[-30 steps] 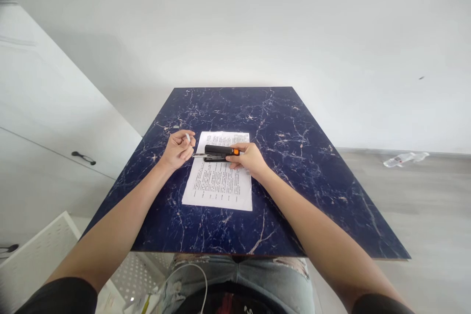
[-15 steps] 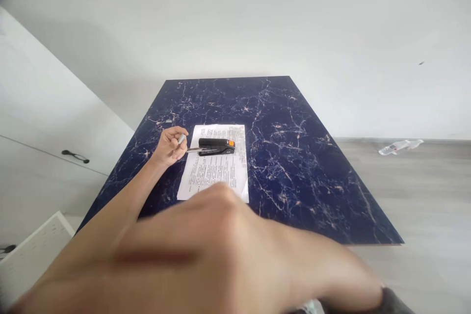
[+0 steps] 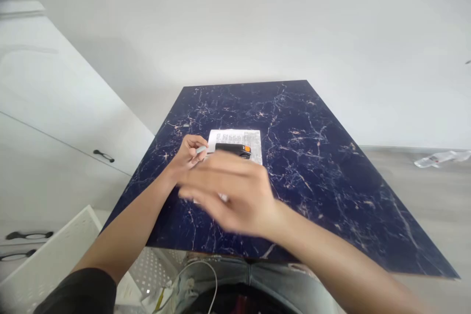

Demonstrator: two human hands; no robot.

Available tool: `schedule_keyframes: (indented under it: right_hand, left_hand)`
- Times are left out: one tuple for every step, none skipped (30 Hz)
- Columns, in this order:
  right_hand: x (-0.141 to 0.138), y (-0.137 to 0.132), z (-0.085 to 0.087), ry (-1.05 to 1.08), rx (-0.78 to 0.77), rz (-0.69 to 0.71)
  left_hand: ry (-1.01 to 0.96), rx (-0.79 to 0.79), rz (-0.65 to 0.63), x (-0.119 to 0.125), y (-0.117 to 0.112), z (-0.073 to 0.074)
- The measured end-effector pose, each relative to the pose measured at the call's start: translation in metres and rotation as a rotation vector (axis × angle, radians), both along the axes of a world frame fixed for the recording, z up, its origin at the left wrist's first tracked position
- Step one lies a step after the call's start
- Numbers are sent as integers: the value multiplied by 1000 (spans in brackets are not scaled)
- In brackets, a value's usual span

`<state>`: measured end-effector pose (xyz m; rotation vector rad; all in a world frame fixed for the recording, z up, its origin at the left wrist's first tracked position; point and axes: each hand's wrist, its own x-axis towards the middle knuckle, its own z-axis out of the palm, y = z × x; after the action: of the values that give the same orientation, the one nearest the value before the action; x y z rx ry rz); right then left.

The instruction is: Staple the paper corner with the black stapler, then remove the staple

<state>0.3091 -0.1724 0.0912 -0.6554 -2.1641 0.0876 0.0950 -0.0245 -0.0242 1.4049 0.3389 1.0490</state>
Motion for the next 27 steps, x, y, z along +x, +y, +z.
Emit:
schedule_keyframes:
  right_hand:
    - [-7, 19, -8, 20, 10, -20]
    - [-12, 35, -17, 38, 14, -44]
    - [-16, 48, -26, 39, 17, -62]
    - [-18, 58, -34, 17, 23, -70]
    - [-19, 66, -42, -20, 29, -73]
    - [-20, 70, -49, -66, 36, -75]
    - [-20, 73, -54, -104, 45, -85]
    - [-21, 74, -57, -131, 55, -97]
    - [-21, 75, -58, -145, 67, -106]
    - [-22, 75, -58, -144, 81, -111]
    - [-21, 75, -56, -125, 96, -110]
    - [-19, 76, -53, -87, 105, -107]
    - [-15, 78, -50, -33, 101, -107]
    - [-8, 81, -47, 33, 82, -115]
    - [2, 86, -45, 101, 43, -137]
    - [15, 93, -44, 166, -14, -170]
    - [31, 101, -45, 221, -84, -225]
    - [50, 110, -48, 247, -161, -288]
    - [70, 119, -53, 280, -244, -381]
    - [90, 129, -59, 317, -345, -496]
    - [110, 138, -68, 339, -442, -596]
    - [129, 146, -77, 348, -528, -667]
    - [146, 152, -86, 368, -591, -735]
    - [160, 158, -96, 381, -631, -805]
    - [171, 162, -106, 374, -658, -855]
    - [181, 165, -115, 355, -669, -896]
    - [188, 167, -123, 329, -669, -918]
  left_hand:
    - [18, 7, 10, 0, -1, 0]
    - [31, 14, 19, -1, -1, 0]
    - [42, 17, 24, -1, -2, 0]
    - [46, 19, 24, -1, -2, 0]
    - [48, 17, 18, -2, -2, -1]
    - [52, 14, 12, -2, -2, -1]
    - [60, 7, 11, -2, -3, -2]
    - [71, -1, 15, -2, -3, -3]
    - [84, -6, 22, -1, -3, -4]
    - [98, -5, 29, -2, -2, -5]
    - [113, 3, 38, -2, -1, -5]
    - [126, 19, 60, -4, 1, -5]
    - [143, 39, 105, -7, 4, -4]
    - [175, 63, 184, -12, 7, -3]
    - [235, 95, 304, -19, 12, -1]
    - [331, 134, 459, -27, 18, 0]
    - [472, 180, 640, -36, 23, 1]
    - [650, 233, 834, -47, 29, 2]
    - [843, 273, 1002, -57, 35, 1]
    - [1006, 292, 1142, -66, 40, 0]
    - [1128, 302, 1223, -73, 44, -2]
    - [1214, 322, 1253, -79, 48, -4]
    - [1275, 347, 1246, -82, 50, -8]
    - [1324, 375, 1209, -84, 53, -11]
    - [1370, 403, 1158, -84, 54, -14]
    - [1416, 422, 1103, -82, 55, -17]
    - [1459, 432, 1049, -81, 56, -19]
